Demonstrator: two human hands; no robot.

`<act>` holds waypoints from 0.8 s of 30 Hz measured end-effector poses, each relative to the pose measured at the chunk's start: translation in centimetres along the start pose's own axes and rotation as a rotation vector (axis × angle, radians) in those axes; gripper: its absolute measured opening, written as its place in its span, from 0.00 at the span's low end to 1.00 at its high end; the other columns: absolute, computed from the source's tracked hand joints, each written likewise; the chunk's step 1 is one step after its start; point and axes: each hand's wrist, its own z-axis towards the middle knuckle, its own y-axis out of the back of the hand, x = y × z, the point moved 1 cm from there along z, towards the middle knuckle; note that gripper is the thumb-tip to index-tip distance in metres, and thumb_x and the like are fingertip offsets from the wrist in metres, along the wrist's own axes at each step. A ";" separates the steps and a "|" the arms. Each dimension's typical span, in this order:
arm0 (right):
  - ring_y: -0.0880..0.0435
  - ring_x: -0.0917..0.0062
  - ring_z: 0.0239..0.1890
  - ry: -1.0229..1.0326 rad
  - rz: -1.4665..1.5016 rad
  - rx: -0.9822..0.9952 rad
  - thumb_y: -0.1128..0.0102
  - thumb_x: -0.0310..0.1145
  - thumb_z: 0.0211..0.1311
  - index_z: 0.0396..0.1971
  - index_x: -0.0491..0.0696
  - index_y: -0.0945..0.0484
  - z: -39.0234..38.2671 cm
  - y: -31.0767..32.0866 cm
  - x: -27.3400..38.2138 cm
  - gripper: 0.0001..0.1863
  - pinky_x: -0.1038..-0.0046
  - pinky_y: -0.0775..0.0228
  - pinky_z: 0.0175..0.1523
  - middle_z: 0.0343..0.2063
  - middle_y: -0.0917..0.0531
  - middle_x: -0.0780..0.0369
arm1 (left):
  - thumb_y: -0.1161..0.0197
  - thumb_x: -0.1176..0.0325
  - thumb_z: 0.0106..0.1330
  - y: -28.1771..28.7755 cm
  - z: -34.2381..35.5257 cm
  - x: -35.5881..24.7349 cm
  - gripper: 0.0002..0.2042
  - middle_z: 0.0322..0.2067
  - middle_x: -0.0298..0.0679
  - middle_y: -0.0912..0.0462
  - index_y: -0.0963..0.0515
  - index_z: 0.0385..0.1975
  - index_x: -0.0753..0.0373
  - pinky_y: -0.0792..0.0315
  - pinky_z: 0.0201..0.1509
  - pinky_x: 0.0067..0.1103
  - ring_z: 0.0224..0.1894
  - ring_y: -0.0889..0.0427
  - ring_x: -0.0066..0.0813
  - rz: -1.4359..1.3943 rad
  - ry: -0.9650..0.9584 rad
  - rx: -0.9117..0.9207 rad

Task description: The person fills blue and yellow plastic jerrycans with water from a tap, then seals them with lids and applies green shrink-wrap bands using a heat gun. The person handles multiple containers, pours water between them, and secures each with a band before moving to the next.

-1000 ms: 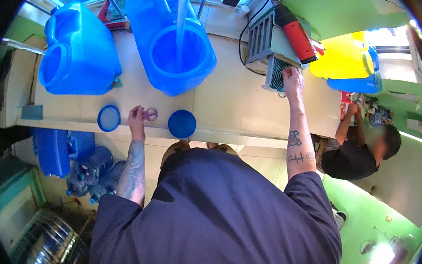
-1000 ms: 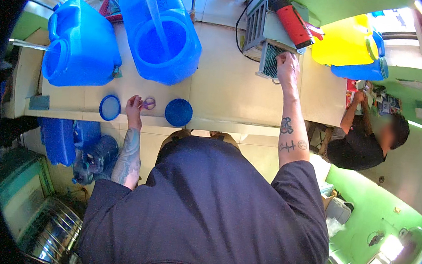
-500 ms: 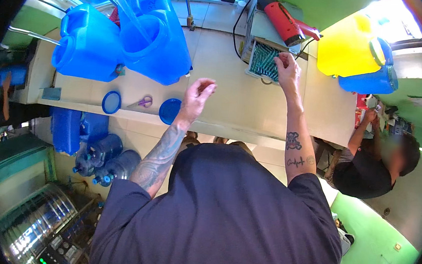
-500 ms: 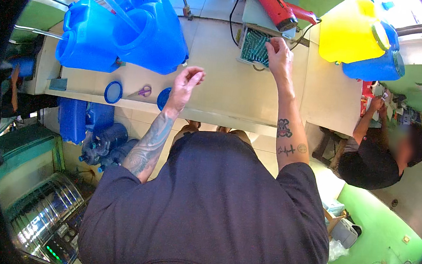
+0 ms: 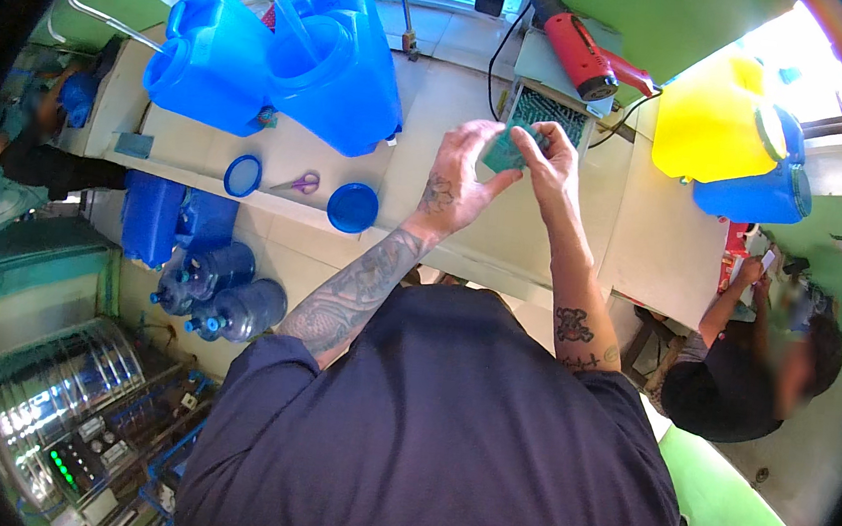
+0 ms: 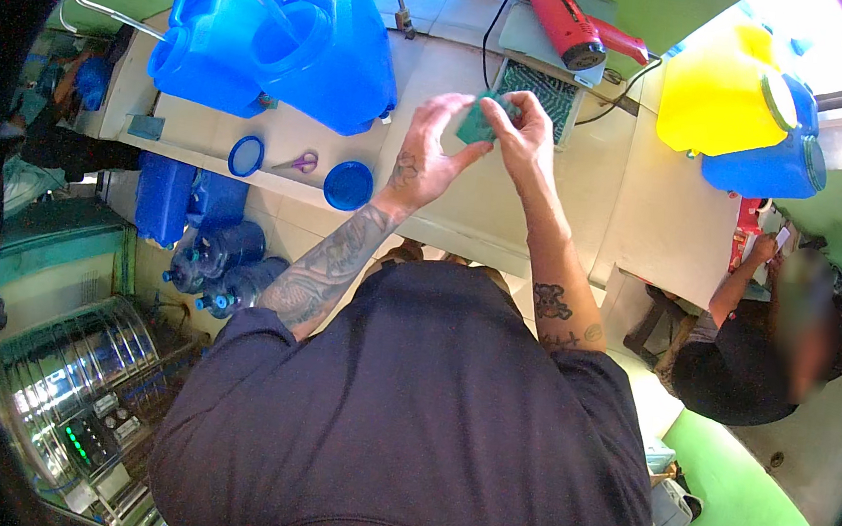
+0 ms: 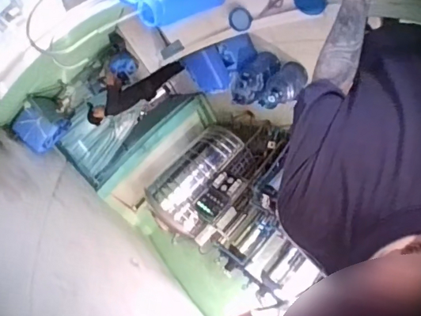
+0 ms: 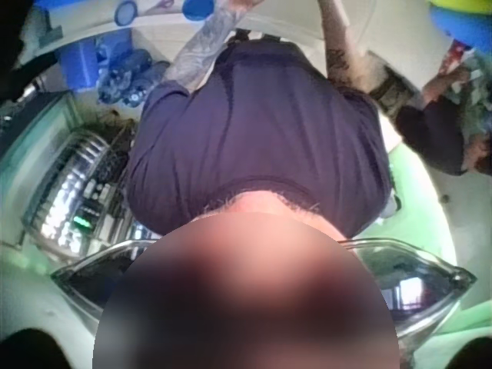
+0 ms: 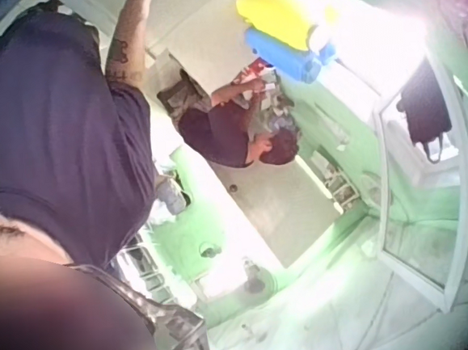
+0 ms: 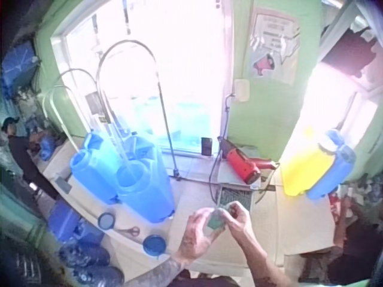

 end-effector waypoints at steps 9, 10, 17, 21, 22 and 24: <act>0.16 0.79 0.41 0.242 -0.083 0.200 0.32 0.33 0.69 0.47 0.43 0.17 -1.1 -2.4 0.2 0.12 0.76 0.24 0.47 0.39 0.17 0.65 | 0.43 0.69 0.78 0.8 -1.3 4.1 0.11 0.45 0.33 0.14 0.17 0.52 0.64 0.23 0.56 0.21 0.48 0.17 0.18 -0.960 0.600 0.164; 0.16 0.79 0.43 0.194 -0.176 0.207 0.32 0.32 0.69 0.46 0.43 0.17 -0.9 -2.4 0.2 0.11 0.75 0.23 0.49 0.40 0.17 0.65 | 0.43 0.69 0.78 0.8 -1.6 4.2 0.11 0.46 0.33 0.14 0.17 0.52 0.64 0.24 0.58 0.21 0.48 0.18 0.18 -0.938 0.660 0.212; 0.29 0.89 0.30 0.185 -0.329 0.224 0.31 0.34 0.68 0.40 0.43 0.17 -1.0 -2.1 0.4 0.10 0.81 0.35 0.36 0.26 0.22 0.71 | 0.35 0.70 0.73 2.1 -1.0 4.5 0.13 0.47 0.35 0.15 0.20 0.53 0.66 0.24 0.55 0.19 0.49 0.18 0.18 -0.728 0.556 0.119; 0.27 0.87 0.31 0.138 -0.248 0.299 0.33 0.36 0.70 0.41 0.43 0.17 -1.1 -2.3 -0.1 0.11 0.79 0.33 0.37 0.28 0.20 0.70 | 0.31 0.73 0.70 1.9 -1.1 5.1 0.10 0.41 0.34 0.14 0.19 0.49 0.65 0.24 0.49 0.17 0.43 0.17 0.18 -0.657 0.653 0.034; 0.25 0.86 0.31 0.107 -0.261 0.313 0.33 0.38 0.69 0.41 0.44 0.16 -1.1 -2.3 -0.4 0.12 0.78 0.31 0.38 0.28 0.18 0.69 | 0.31 0.73 0.70 1.7 -1.4 5.2 0.09 0.39 0.33 0.14 0.18 0.47 0.64 0.24 0.47 0.16 0.41 0.17 0.17 -0.653 0.657 -0.021; 0.24 0.85 0.32 0.058 -0.281 0.334 0.33 0.39 0.70 0.42 0.44 0.16 -1.3 -1.8 -1.3 0.13 0.77 0.29 0.40 0.29 0.17 0.67 | 0.30 0.74 0.69 1.2 -2.0 5.4 0.07 0.37 0.31 0.14 0.18 0.44 0.63 0.24 0.46 0.15 0.39 0.18 0.16 -0.653 0.634 -0.091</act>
